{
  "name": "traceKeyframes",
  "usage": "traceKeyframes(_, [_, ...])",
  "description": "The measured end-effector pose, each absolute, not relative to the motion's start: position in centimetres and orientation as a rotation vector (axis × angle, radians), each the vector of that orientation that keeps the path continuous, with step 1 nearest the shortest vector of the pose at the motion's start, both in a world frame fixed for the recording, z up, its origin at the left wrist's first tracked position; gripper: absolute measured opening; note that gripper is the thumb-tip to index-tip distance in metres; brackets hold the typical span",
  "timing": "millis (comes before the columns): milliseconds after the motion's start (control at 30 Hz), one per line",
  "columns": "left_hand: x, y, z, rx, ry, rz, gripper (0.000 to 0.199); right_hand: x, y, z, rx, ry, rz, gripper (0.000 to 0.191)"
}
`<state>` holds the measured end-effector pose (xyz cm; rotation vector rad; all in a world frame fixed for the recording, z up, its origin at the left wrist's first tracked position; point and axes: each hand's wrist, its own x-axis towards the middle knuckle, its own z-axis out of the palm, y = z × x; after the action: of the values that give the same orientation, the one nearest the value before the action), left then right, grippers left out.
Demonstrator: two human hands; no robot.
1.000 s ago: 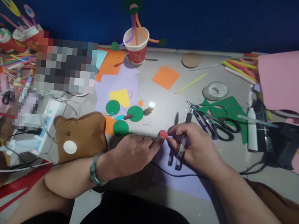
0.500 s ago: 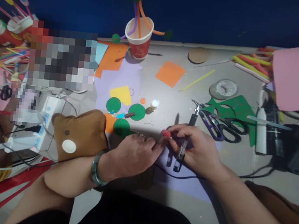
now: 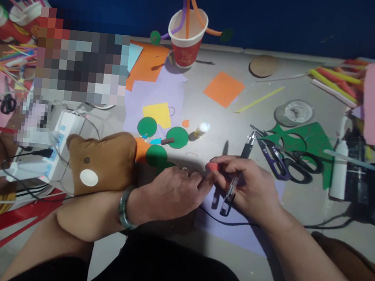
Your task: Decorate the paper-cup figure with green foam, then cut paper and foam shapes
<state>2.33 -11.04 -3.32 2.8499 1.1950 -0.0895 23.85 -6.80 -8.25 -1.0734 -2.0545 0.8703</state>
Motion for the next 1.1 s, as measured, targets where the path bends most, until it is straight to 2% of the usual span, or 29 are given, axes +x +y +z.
traceKeyframes(333, [2.6,-10.7,-2.7,2.824,1.142,-0.193,0.049,24.1,-6.7,-8.3,-1.042,-2.068,0.83,0.028])
traceKeyframes(867, [2.8,-11.0,-2.8,2.844,1.204,-0.185,0.049,24.0,-6.4,-8.3,-1.031,-2.064,0.794,0.024])
traceKeyframes(1100, [2.7,-11.1,-2.7,2.829,1.184,-0.298,0.053,24.9,-6.5,-7.9,-1.034,-1.985,0.817,0.021])
